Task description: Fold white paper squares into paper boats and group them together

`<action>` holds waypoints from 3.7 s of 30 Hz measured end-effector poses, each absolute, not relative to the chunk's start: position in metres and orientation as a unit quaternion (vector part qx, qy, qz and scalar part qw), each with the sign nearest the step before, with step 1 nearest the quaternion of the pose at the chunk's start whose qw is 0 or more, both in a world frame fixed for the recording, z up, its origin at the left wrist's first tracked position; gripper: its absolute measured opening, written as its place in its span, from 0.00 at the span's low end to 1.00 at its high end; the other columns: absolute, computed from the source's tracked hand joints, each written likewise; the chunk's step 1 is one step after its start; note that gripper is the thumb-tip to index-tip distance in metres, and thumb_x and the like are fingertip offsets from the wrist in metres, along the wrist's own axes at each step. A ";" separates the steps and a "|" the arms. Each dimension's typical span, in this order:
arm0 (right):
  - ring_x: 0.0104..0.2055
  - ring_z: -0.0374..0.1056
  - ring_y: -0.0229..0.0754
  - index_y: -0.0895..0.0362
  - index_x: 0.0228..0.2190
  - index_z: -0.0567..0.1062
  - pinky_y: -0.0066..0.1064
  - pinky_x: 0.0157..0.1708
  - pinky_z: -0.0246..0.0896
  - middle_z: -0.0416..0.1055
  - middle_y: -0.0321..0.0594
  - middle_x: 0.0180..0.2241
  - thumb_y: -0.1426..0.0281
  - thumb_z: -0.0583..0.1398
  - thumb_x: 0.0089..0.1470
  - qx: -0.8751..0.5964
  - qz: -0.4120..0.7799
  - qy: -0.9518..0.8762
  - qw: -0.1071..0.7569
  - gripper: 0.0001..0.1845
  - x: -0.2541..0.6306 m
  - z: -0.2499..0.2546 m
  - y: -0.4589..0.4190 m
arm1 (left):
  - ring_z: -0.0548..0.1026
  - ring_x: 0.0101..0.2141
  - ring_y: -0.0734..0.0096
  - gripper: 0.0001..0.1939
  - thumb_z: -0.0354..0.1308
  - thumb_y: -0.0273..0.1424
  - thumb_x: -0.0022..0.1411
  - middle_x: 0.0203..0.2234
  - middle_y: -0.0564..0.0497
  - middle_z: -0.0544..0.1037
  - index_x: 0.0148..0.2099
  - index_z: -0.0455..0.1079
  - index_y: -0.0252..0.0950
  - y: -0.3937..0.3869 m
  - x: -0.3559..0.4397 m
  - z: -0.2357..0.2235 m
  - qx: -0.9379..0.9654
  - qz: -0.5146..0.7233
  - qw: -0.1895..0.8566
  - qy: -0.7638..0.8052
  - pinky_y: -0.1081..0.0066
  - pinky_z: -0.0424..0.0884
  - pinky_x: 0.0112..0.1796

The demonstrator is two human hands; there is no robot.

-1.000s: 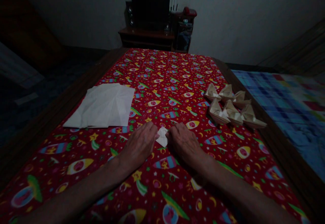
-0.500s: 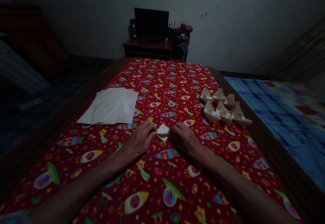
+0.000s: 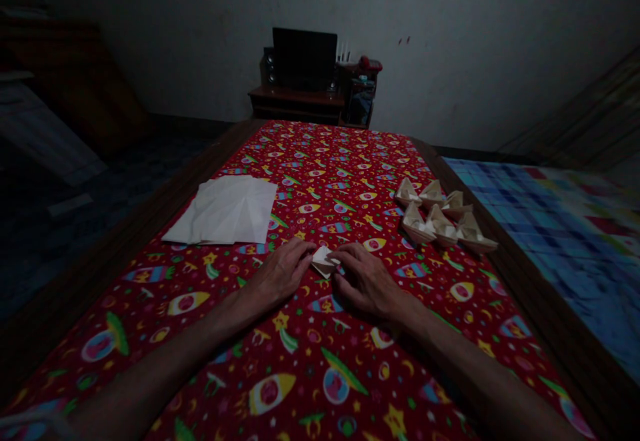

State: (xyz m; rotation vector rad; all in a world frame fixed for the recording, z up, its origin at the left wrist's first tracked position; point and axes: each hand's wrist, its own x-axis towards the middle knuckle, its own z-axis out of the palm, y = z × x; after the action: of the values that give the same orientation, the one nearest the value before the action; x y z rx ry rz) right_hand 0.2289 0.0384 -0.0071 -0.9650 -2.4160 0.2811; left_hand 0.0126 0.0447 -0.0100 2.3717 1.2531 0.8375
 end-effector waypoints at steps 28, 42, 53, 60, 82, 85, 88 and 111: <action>0.28 0.63 0.36 0.57 0.37 0.73 0.25 0.26 0.53 0.70 0.42 0.33 0.68 0.56 0.57 -0.399 0.085 -0.881 0.241 0.09 0.222 -0.001 0.031 | 0.69 0.36 0.67 0.07 0.50 0.27 0.64 0.34 0.49 0.72 0.34 0.68 0.35 0.032 0.019 -0.006 0.876 0.260 0.045 0.405 0.66 0.67 0.38; 0.28 0.60 0.35 0.56 0.34 0.73 0.27 0.24 0.46 0.68 0.38 0.31 0.68 0.53 0.60 -0.424 0.008 -0.875 0.233 0.09 0.213 -0.023 0.033 | 0.70 0.34 0.68 0.05 0.54 0.27 0.63 0.30 0.50 0.73 0.34 0.70 0.34 0.036 0.008 -0.013 0.844 0.280 0.115 0.442 0.69 0.68 0.36; 0.25 0.56 0.35 0.58 0.31 0.69 0.28 0.24 0.42 0.64 0.37 0.27 0.68 0.51 0.61 -0.476 0.027 -0.862 0.173 0.10 0.207 -0.015 0.040 | 0.69 0.32 0.68 0.07 0.52 0.25 0.62 0.27 0.51 0.68 0.29 0.64 0.34 0.036 0.013 -0.012 0.812 0.277 0.126 0.498 0.69 0.66 0.34; 0.29 0.60 0.38 0.58 0.34 0.69 0.30 0.27 0.45 0.66 0.41 0.29 0.68 0.51 0.60 -0.472 0.008 -0.866 0.166 0.08 0.210 -0.024 0.041 | 0.69 0.32 0.67 0.07 0.53 0.27 0.61 0.27 0.51 0.69 0.30 0.62 0.35 0.042 0.013 -0.013 0.824 0.221 0.094 0.513 0.68 0.65 0.35; 0.31 0.63 0.36 0.57 0.35 0.72 0.26 0.30 0.54 0.68 0.41 0.32 0.66 0.52 0.60 -0.434 0.108 -0.852 0.272 0.11 0.216 -0.010 0.032 | 0.70 0.29 0.71 0.05 0.56 0.31 0.58 0.27 0.53 0.72 0.32 0.69 0.35 0.053 0.015 -0.002 0.789 0.265 0.201 0.516 0.73 0.64 0.30; 0.33 0.64 0.37 0.58 0.38 0.71 0.27 0.32 0.58 0.69 0.40 0.34 0.68 0.55 0.57 -0.441 0.163 -0.816 0.335 0.08 0.217 -0.011 0.038 | 0.70 0.27 0.72 0.05 0.56 0.30 0.57 0.25 0.53 0.73 0.30 0.70 0.35 0.052 0.017 0.000 0.780 0.291 0.225 0.506 0.74 0.64 0.28; 0.31 0.65 0.37 0.57 0.34 0.72 0.27 0.31 0.59 0.70 0.37 0.30 0.70 0.57 0.55 -0.435 0.219 -0.791 0.370 0.05 0.218 -0.016 0.044 | 0.72 0.28 0.72 0.05 0.55 0.29 0.57 0.26 0.53 0.75 0.31 0.71 0.35 0.049 0.019 0.002 0.778 0.314 0.241 0.489 0.74 0.66 0.30; 0.26 0.62 0.34 0.57 0.24 0.72 0.24 0.26 0.55 0.67 0.34 0.23 0.74 0.57 0.51 -0.425 0.223 -0.788 0.387 0.06 0.204 0.004 0.027 | 0.70 0.27 0.74 0.04 0.56 0.24 0.55 0.25 0.53 0.71 0.29 0.69 0.35 0.034 0.026 0.011 0.811 0.378 0.138 0.425 0.75 0.65 0.29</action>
State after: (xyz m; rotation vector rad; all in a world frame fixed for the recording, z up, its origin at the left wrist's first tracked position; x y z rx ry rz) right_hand 0.2044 0.0275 0.0040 -1.0810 -2.0048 0.5667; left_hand 0.0261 0.0335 0.0114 2.3461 1.2280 1.0918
